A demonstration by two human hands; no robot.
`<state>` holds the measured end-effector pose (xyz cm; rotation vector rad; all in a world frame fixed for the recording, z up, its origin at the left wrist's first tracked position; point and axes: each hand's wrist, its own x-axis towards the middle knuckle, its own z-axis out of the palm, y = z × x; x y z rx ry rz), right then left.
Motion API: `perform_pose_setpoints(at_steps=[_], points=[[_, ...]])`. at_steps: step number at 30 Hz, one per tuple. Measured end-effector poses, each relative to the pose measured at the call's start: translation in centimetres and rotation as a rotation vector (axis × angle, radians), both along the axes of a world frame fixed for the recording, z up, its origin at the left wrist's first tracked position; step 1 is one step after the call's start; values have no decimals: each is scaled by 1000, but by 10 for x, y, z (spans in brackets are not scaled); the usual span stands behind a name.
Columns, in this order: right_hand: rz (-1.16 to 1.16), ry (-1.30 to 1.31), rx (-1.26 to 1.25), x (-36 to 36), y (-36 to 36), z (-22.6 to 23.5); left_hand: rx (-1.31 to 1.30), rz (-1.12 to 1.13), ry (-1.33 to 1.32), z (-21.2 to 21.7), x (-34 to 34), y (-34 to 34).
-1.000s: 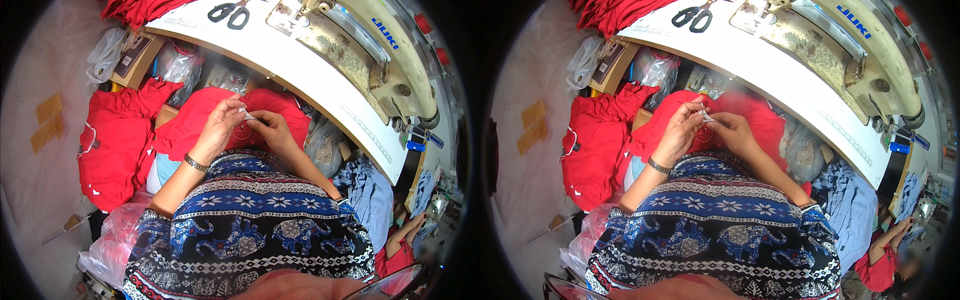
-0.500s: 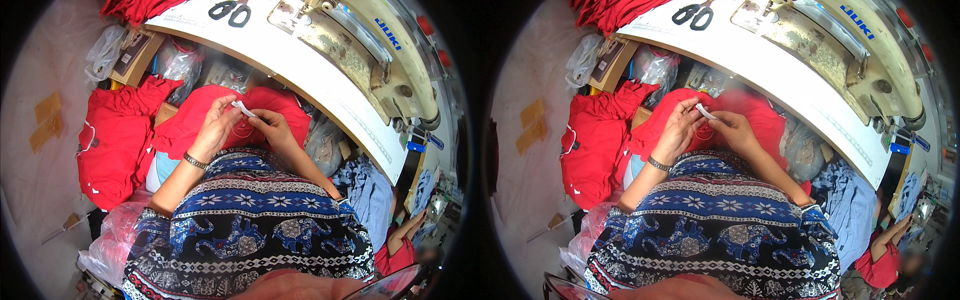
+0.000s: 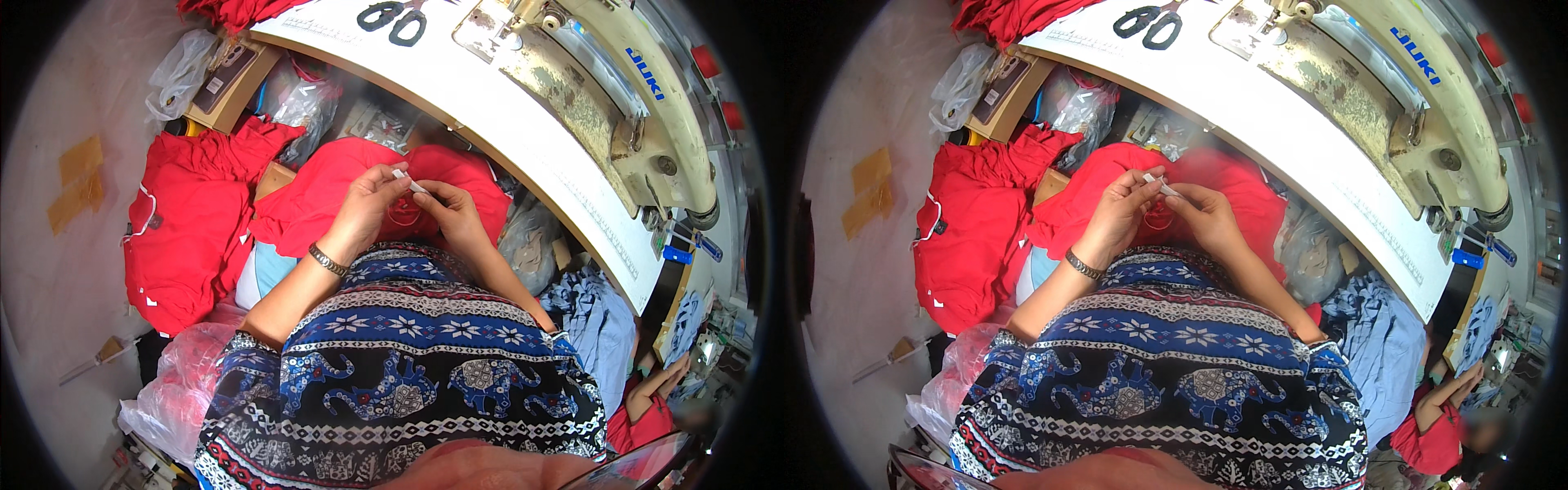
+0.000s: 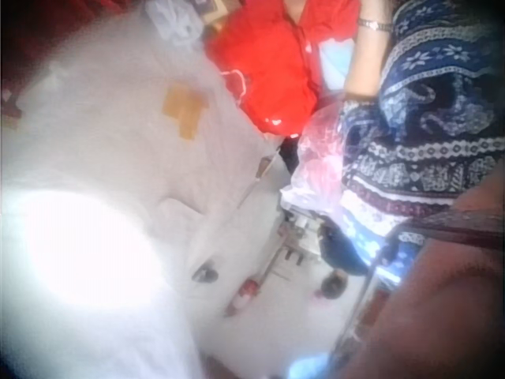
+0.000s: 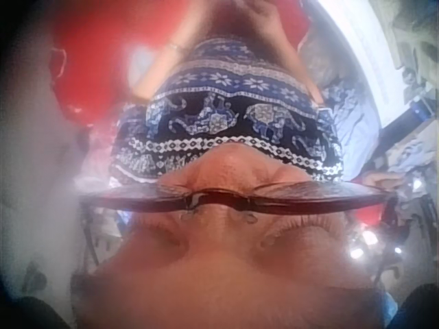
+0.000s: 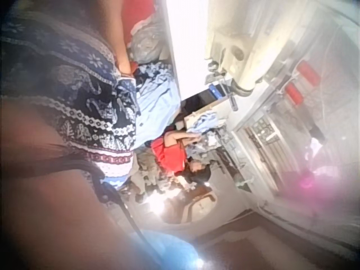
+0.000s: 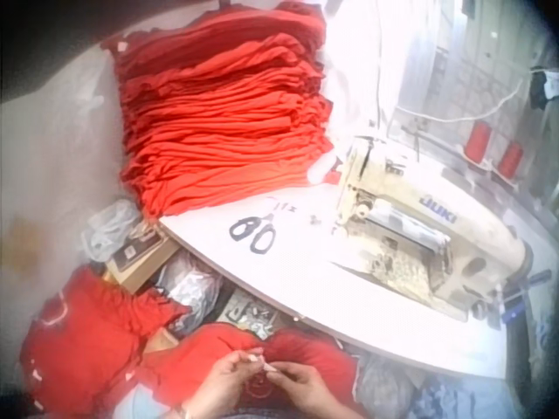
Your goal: The person handles red garments one by one, using shears to trim white drawstrings or tags, and then stacks the garments on a pile.
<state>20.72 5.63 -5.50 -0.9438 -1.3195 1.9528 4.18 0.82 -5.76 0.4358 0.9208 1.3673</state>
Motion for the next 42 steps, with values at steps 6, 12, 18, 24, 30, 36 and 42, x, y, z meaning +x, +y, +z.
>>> perform_pose_setpoints(at_steps=[6,12,18,24,30,36,42], points=[[-35,-5,26,2,-2,-9,-56,32,-115,4,1,-4],[-21,30,26,2,-3,-7,-91,-42,-152,3,-2,-4],[-26,33,37,3,-4,-7,-98,-38,-162,10,3,-4],[-25,7,22,2,-4,-5,-25,68,-184,2,8,-5],[29,-118,61,3,-1,-6,-101,86,-113,5,13,-4],[-2,-215,262,-1,-3,-4,-69,52,4,12,15,-1],[80,-372,334,6,2,0,-42,19,106,13,13,2]])
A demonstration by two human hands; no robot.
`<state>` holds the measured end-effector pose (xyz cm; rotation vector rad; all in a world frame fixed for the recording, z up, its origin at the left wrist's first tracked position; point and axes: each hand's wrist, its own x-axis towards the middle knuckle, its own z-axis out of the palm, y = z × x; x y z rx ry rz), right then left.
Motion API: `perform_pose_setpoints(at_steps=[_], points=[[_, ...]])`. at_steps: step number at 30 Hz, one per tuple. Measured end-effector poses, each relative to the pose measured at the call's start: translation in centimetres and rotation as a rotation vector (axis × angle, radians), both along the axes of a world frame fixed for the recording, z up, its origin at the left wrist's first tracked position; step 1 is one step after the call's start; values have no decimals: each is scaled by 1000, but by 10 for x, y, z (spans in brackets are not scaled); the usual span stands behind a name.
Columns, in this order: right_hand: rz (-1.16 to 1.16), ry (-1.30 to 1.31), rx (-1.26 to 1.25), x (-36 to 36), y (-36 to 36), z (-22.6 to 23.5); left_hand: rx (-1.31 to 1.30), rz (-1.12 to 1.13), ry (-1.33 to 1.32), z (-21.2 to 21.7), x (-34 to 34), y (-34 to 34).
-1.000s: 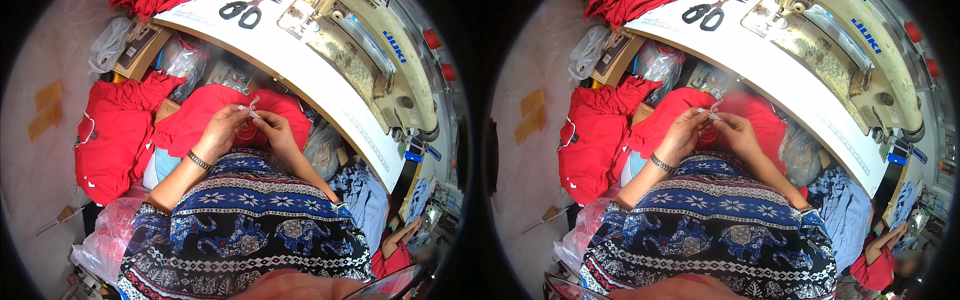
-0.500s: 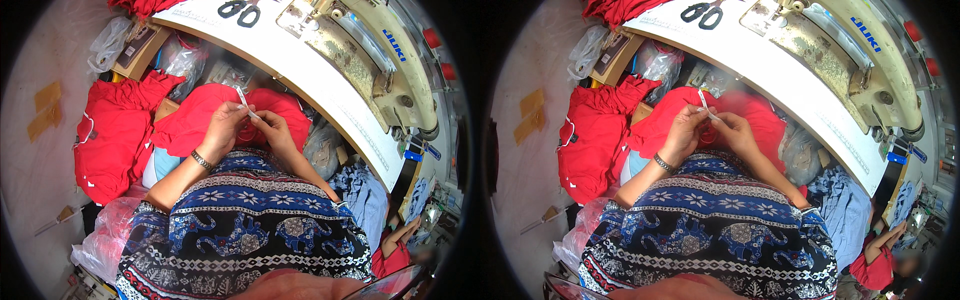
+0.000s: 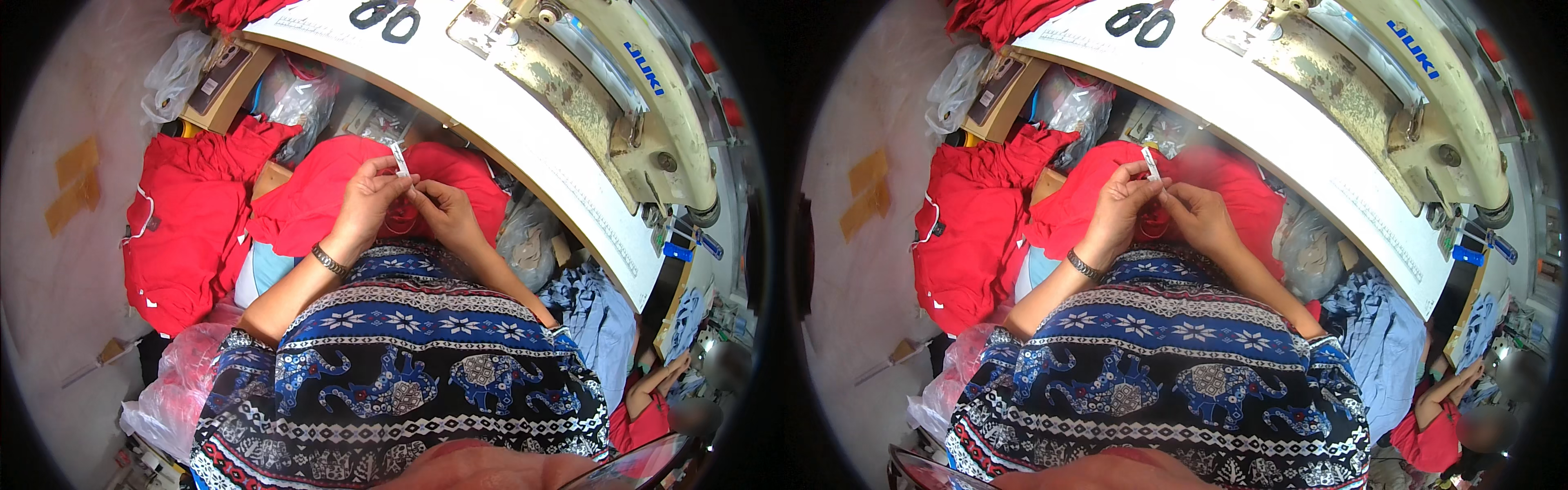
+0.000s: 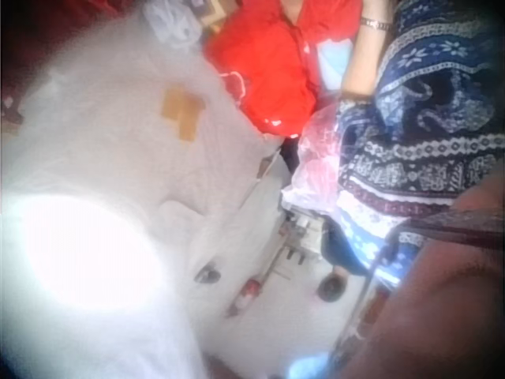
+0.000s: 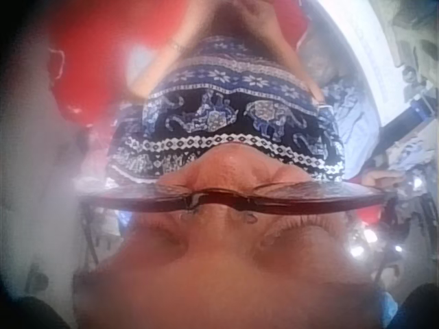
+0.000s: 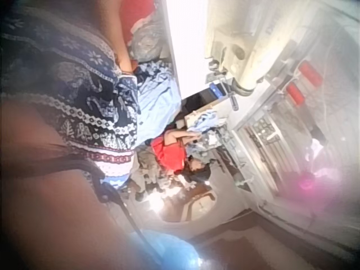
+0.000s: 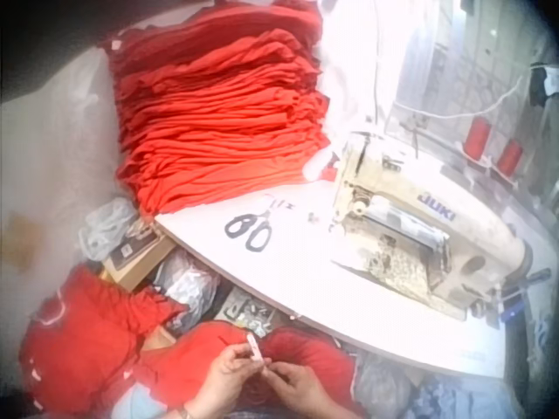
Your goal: The person handles red garments one by one, using shears to trim white drawstrings or tags, and then stacks the garments on a pile.
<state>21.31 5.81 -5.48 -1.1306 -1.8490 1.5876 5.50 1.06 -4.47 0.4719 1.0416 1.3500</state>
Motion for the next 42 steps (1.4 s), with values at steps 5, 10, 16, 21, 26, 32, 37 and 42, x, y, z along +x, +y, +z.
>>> perform_pose_setpoints(at_steps=[5,10,16,21,26,32,37,42], points=[[-35,215,-100,-2,-2,-5,25,5,66,3,3,2],[-28,212,-225,2,-1,-3,69,-12,302,0,-6,15],[-107,346,-389,4,-3,-7,581,294,1584,62,-70,143],[-132,451,-619,6,-3,-7,320,-49,1957,62,-104,232],[-145,485,-836,12,1,7,143,-550,2011,100,-111,227],[-96,495,-812,4,1,9,8,-489,1706,108,-168,123],[-113,463,-741,0,3,-1,64,-664,1393,101,-148,5],[-96,468,-607,-4,-3,15,-63,-842,1152,96,-119,-55]])
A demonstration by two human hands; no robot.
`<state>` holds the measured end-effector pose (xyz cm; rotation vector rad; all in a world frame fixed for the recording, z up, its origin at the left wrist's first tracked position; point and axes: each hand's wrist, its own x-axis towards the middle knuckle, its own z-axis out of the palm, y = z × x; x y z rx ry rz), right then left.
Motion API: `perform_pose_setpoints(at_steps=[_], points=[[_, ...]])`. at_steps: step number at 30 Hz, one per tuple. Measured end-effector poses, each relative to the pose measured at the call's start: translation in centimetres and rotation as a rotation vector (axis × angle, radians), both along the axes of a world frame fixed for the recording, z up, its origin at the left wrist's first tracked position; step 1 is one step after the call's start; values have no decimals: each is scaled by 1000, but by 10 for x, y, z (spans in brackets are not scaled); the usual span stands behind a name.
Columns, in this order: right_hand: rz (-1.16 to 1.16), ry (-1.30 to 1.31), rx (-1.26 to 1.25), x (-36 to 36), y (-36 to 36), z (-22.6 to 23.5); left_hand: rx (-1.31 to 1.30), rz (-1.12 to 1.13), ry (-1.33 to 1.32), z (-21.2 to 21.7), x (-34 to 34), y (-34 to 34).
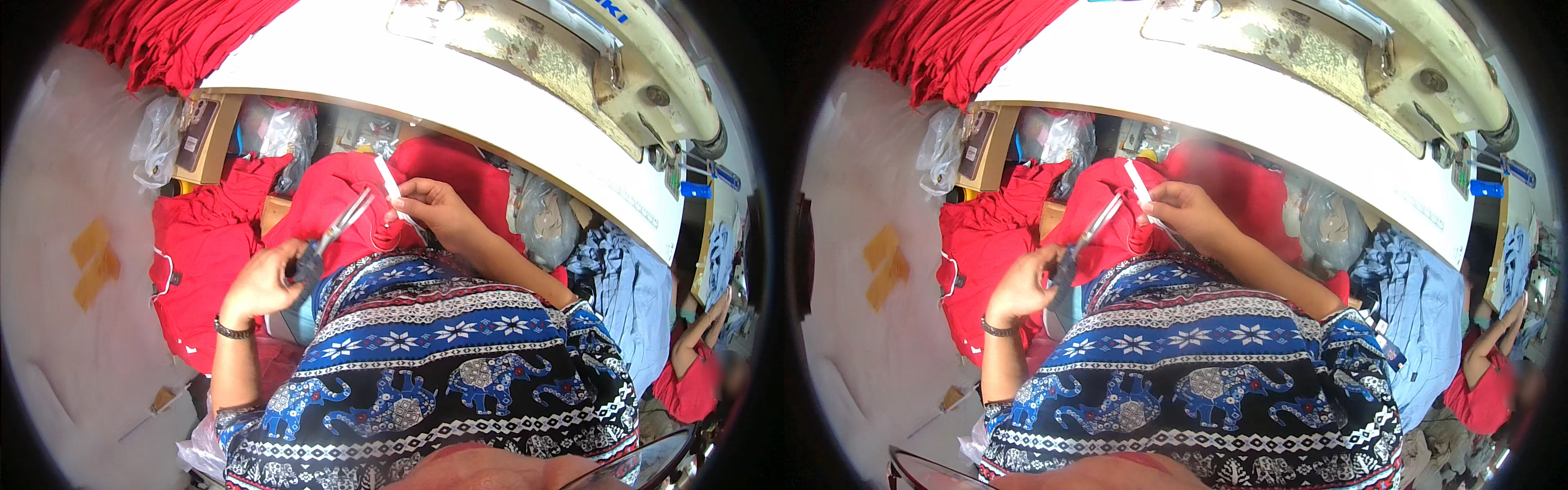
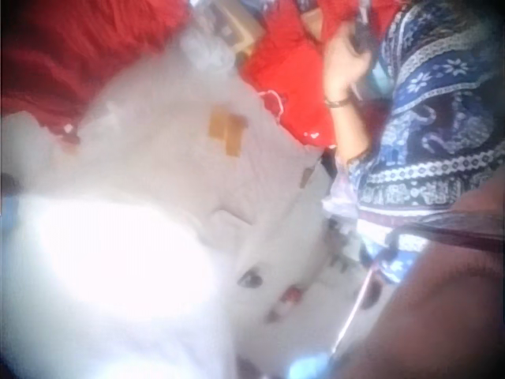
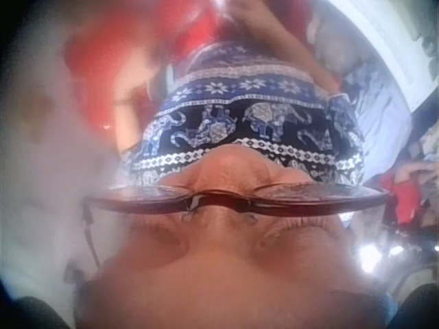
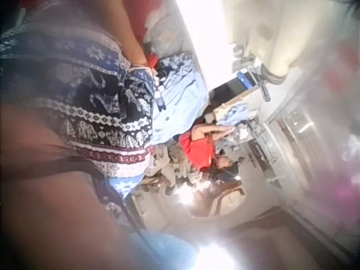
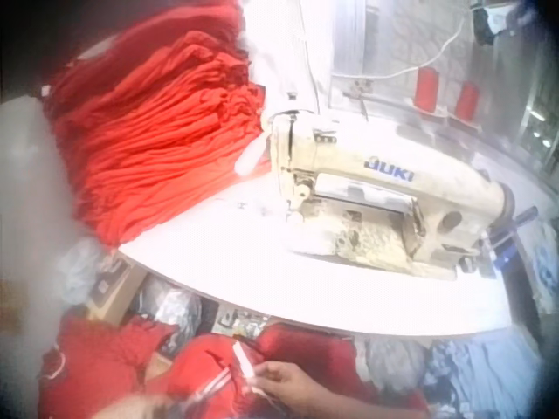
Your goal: The person handles red garments one by one, using shears to trim white drawstrings or tags, and then stacks the garments on a pile.
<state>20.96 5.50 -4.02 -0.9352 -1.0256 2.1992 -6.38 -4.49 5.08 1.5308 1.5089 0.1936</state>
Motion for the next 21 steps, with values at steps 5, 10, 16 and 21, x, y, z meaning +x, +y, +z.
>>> perform_pose_setpoints(at_steps=[5,10,16,21], points=[[39,-26,81,-3,-2,7,17,-16,-12,-1,17,-5],[38,33,137,-3,-6,7,-5,-77,45,-2,28,10],[42,-21,131,-2,-8,4,22,-96,57,-8,34,9],[91,-109,150,-4,-7,9,41,-79,65,-18,30,-4]])
